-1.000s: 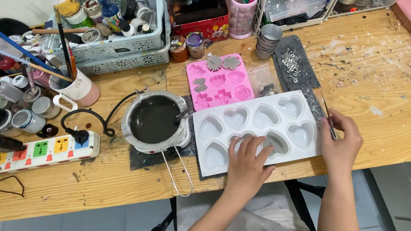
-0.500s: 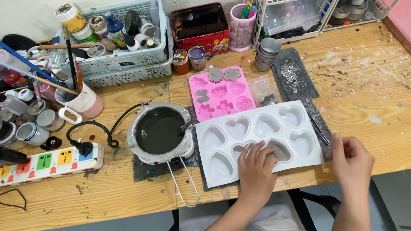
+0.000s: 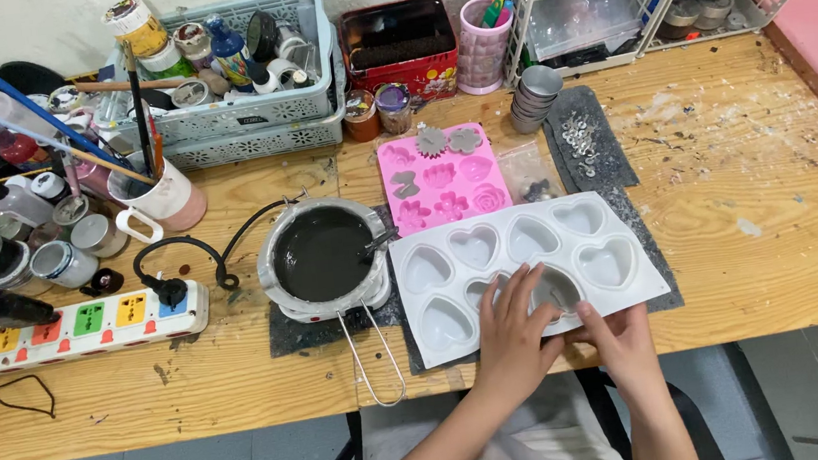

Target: The person is preparing candle molds by adding small decorations using tweezers.

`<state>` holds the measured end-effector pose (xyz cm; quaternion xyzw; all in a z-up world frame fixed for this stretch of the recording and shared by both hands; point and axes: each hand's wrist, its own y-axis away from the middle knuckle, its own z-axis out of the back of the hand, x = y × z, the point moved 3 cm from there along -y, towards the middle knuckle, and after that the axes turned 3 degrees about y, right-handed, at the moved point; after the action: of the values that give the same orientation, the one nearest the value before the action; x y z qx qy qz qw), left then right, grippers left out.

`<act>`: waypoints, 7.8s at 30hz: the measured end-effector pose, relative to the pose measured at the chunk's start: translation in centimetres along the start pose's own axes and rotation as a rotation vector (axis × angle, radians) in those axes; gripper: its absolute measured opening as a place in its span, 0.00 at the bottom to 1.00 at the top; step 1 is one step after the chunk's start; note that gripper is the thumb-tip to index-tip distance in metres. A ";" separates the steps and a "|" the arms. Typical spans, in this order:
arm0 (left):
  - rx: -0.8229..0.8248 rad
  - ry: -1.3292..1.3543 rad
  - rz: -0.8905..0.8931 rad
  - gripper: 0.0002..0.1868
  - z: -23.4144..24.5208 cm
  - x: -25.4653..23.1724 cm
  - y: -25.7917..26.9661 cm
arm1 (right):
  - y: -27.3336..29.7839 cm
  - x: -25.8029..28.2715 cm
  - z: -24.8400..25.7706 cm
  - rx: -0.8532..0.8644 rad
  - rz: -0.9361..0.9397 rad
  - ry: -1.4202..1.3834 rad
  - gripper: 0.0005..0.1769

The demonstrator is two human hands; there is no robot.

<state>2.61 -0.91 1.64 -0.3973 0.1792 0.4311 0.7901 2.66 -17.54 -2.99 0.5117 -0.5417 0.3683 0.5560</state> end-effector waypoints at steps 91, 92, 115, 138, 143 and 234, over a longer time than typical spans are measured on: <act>-0.281 1.539 0.577 0.19 10.5 7.0 8.5 | -1.8 14.8 -22.5 0.448 1.009 0.668 0.08; -0.279 1.558 0.574 0.18 10.6 7.0 8.5 | -1.4 15.0 -22.2 0.444 1.130 0.695 0.08; -0.253 1.568 0.536 0.17 10.9 6.8 8.7 | -6.1 9.0 -20.8 0.418 0.375 0.202 0.12; -0.276 1.576 0.553 0.17 10.7 7.0 8.9 | -6.2 10.3 -22.3 0.496 0.414 0.370 0.12; -0.268 1.577 0.564 0.17 10.8 6.6 8.8 | -7.2 9.5 -21.9 0.476 0.399 0.319 0.11; -0.229 -0.224 0.674 0.06 27.4 8.8 11.1 | -3.9 11.4 -23.3 0.628 0.853 0.571 0.06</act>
<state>-3.17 28.75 7.89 -0.3523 0.1630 0.7251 0.5688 13.34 2.57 10.13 0.2697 -0.3937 0.8242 0.3049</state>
